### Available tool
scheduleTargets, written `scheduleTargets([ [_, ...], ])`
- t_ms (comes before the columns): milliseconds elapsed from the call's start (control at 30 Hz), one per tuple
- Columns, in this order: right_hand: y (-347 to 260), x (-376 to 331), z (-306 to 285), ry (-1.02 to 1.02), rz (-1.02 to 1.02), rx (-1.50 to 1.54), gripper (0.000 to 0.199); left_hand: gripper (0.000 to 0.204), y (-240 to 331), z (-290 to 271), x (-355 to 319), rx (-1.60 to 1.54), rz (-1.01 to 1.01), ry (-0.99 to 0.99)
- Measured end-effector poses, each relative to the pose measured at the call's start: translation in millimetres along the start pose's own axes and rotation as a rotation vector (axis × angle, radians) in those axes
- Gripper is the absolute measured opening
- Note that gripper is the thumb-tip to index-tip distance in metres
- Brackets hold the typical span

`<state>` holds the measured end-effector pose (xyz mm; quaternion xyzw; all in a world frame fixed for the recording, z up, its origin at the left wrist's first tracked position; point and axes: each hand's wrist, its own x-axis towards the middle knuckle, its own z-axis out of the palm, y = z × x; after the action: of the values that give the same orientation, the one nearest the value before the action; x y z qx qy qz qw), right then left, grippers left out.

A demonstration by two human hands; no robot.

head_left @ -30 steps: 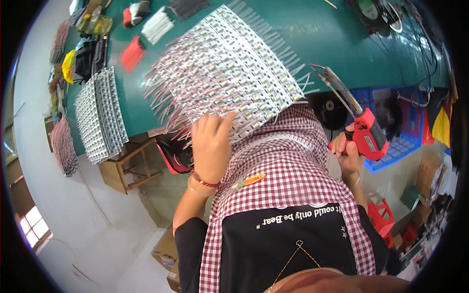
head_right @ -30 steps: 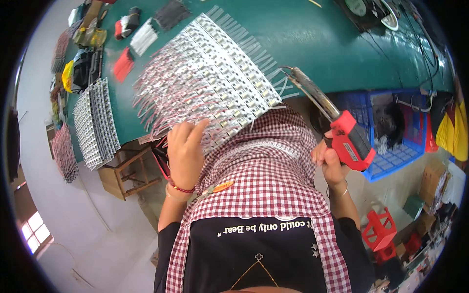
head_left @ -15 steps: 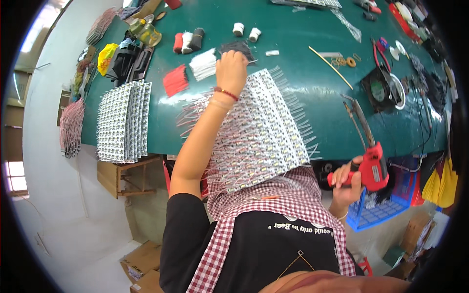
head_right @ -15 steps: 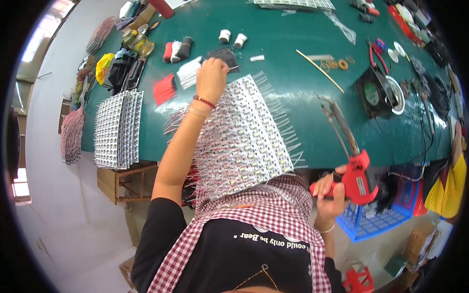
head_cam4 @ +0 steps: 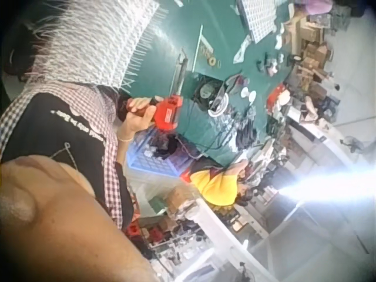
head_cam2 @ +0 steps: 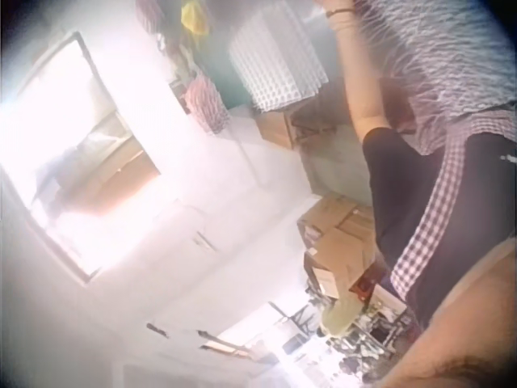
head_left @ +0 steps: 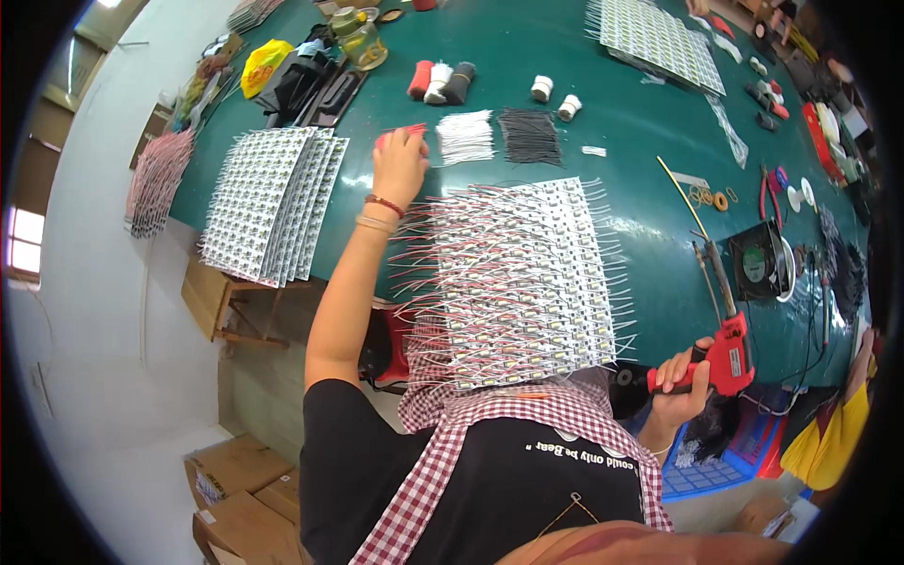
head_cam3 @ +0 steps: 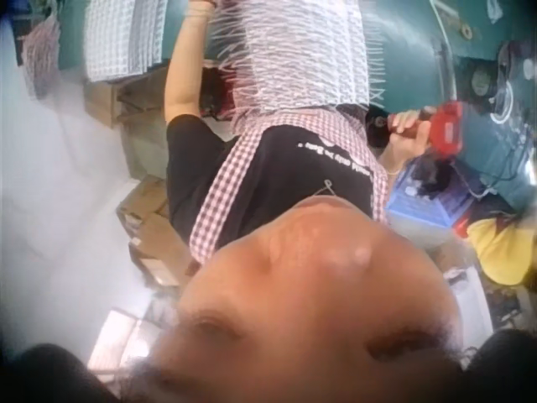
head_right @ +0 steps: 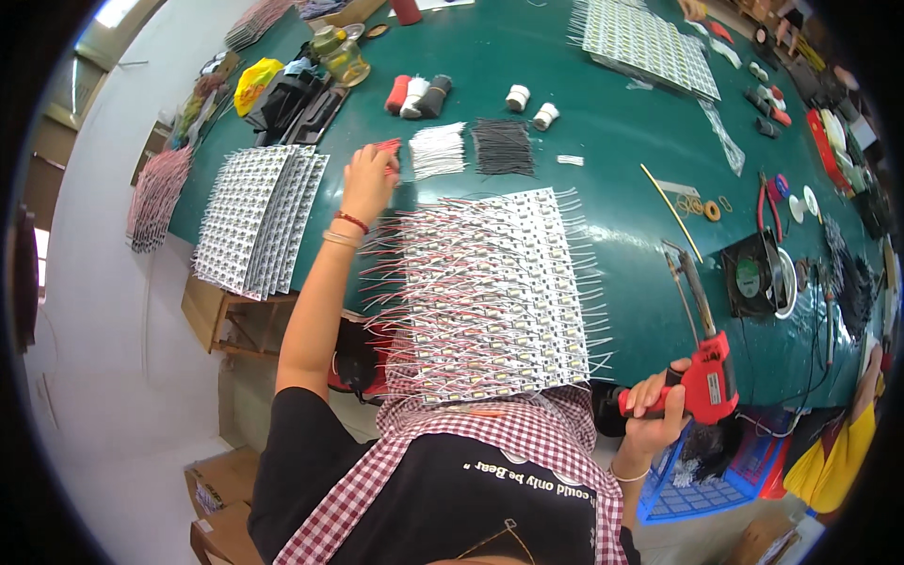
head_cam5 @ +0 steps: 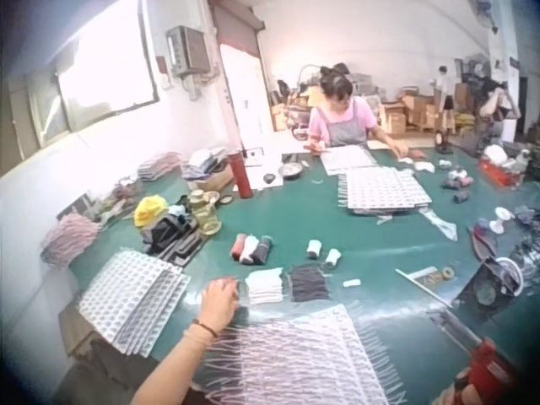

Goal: The person uses a soldering iron to attach red and white wires to a large LED strip panel. They repeatedly pick up individual wires, place them onto the panel, and apply heat with the soldering iron to secure the connections. The task is performed at a green workbench in a workshop setting.

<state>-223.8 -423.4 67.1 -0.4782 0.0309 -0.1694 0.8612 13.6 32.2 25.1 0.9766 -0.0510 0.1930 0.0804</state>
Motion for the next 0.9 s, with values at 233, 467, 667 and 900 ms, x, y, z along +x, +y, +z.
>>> scheduleTargets([
  [233, -2.7, -11.1, 12.7, -0.003, 0.016, 0.031, 0.034, 0.023, -37.9, -14.5, -11.7, 0.016, 0.075, -0.028],
  [467, -13.2, -5.8, 19.4, 0.0, -0.07, -0.02, 0.033, 0.016, -33.0, -3.7, -19.0, 0.034, 0.122, 0.102],
  [667, -14.5, -5.3, 21.2, 0.025, -0.095, -0.02, 0.033, 0.011, -33.8, 3.3, -22.6, -0.089, 0.154, 0.181],
  [900, -20.3, -9.0, 17.6, 0.036, -0.112, -0.026, 0.031, 0.009, -25.5, -15.1, -24.8, -0.256, 0.119, 0.351],
])
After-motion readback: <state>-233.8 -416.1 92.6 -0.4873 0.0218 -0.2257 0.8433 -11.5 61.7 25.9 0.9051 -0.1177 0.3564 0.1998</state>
